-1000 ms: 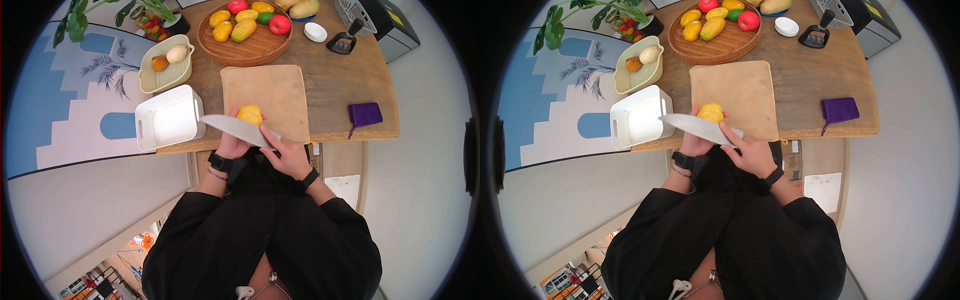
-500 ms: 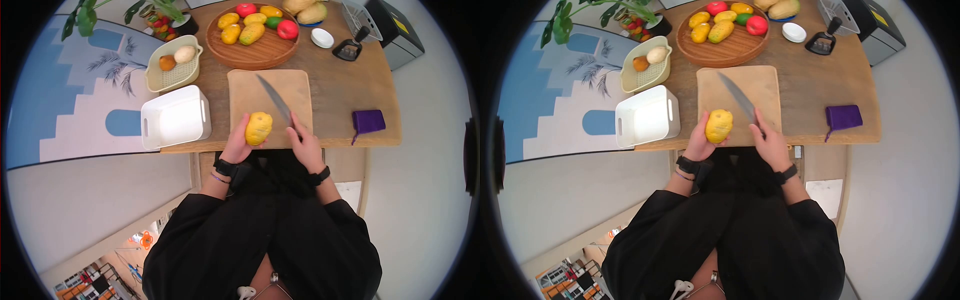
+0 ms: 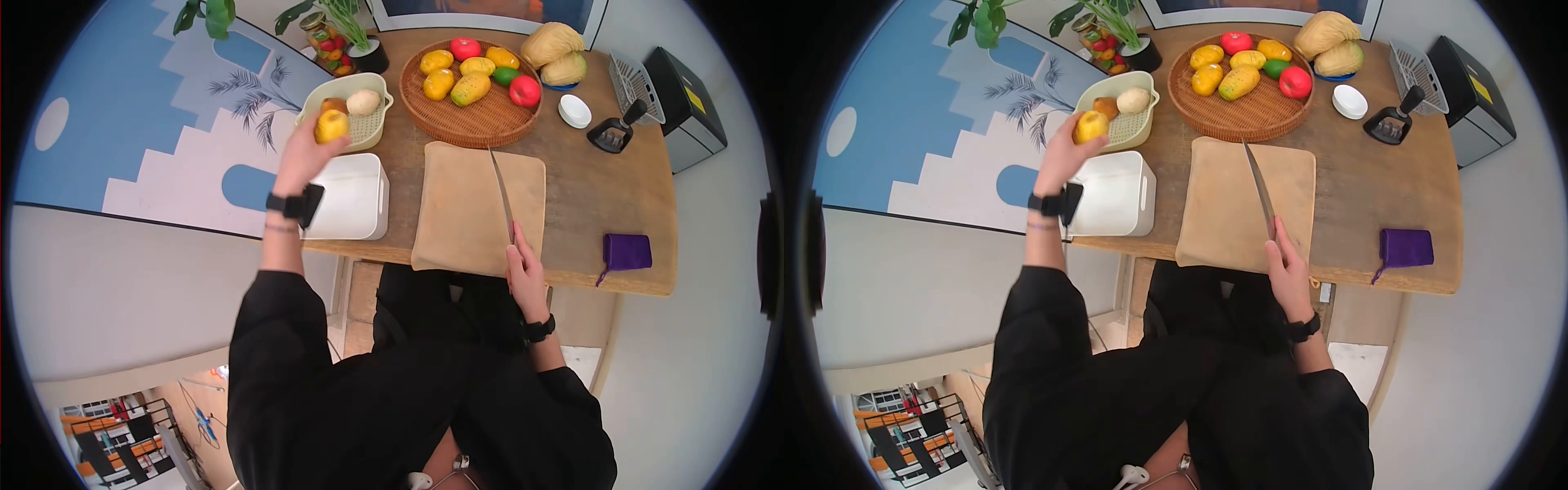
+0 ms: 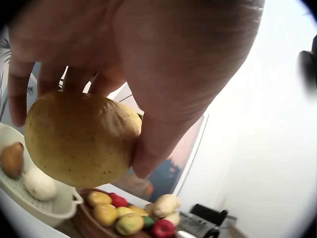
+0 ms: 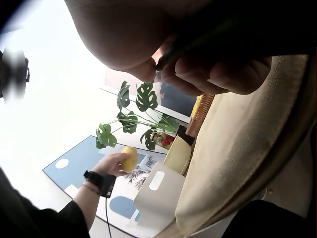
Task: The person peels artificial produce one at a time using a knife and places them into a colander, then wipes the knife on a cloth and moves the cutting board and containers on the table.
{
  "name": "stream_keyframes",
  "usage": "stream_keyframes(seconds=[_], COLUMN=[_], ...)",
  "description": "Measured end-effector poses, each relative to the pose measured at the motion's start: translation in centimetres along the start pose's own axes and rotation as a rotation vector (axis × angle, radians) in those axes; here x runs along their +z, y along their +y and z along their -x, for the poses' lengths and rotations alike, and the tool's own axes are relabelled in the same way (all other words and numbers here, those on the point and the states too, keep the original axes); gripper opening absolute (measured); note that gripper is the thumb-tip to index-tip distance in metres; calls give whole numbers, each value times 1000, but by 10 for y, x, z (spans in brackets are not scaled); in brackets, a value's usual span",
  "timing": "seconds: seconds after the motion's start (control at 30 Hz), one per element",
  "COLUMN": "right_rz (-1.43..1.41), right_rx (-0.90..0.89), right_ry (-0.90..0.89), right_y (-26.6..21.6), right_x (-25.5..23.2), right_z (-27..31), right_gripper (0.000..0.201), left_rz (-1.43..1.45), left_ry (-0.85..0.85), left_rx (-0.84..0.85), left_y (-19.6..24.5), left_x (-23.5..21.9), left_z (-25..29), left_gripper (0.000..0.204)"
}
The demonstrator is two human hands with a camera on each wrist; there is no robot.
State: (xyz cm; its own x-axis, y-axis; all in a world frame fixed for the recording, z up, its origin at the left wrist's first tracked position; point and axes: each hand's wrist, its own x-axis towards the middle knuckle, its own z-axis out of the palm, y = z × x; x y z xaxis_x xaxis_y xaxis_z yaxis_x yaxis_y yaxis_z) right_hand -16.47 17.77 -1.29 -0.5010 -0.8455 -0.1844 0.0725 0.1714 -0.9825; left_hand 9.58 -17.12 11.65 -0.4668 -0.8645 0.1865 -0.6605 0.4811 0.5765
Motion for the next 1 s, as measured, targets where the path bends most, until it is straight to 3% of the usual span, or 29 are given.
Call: stream_keyframes(seconds=[0.07,0.2,0.23,0.3,0.4,0.5,0.67,0.8,0.87,0.93,1.0], right_rz=[46,26,31,-35,-32,-27,3,12,-11,-9,-5], right_rx=[-70,-103,-115,43,0,21,17,-1,-22,3,12], right_ry=[18,54,68,39,75,92,102,52,56,50,52], right_y=[18,21,13,-6,-10,-12,-14,-8,-6,-7,-5], right_x=[0,0,-1,-3,-6,-8,-2,2,2,0,-3], right_z=[-3,3,5,15,17,14,7,-1,-2,-4,-5], right_gripper=[51,52,52,53,53,53,52,51,51,51,51], left_rz=[-132,-414,-471,-443,-498,-532,-610,-699,-701,-589,-472], left_ry=[15,-191,-277,-326,-438,-339,-347,-271,-225,-305,-339], left_rx=[24,78,87,87,-17,-61,-14,-88,-84,105,176], left_y=[-30,-134,-143,-138,-141,-166,-144,-120,-87,-39,6], left_x=[-3,36,44,53,69,87,77,73,70,64,70], left_z=[-39,-99,-112,-120,-126,-142,-139,-137,-138,-141,-141], left_gripper=[68,71,71,71,62,53,43,35,34,35,37])
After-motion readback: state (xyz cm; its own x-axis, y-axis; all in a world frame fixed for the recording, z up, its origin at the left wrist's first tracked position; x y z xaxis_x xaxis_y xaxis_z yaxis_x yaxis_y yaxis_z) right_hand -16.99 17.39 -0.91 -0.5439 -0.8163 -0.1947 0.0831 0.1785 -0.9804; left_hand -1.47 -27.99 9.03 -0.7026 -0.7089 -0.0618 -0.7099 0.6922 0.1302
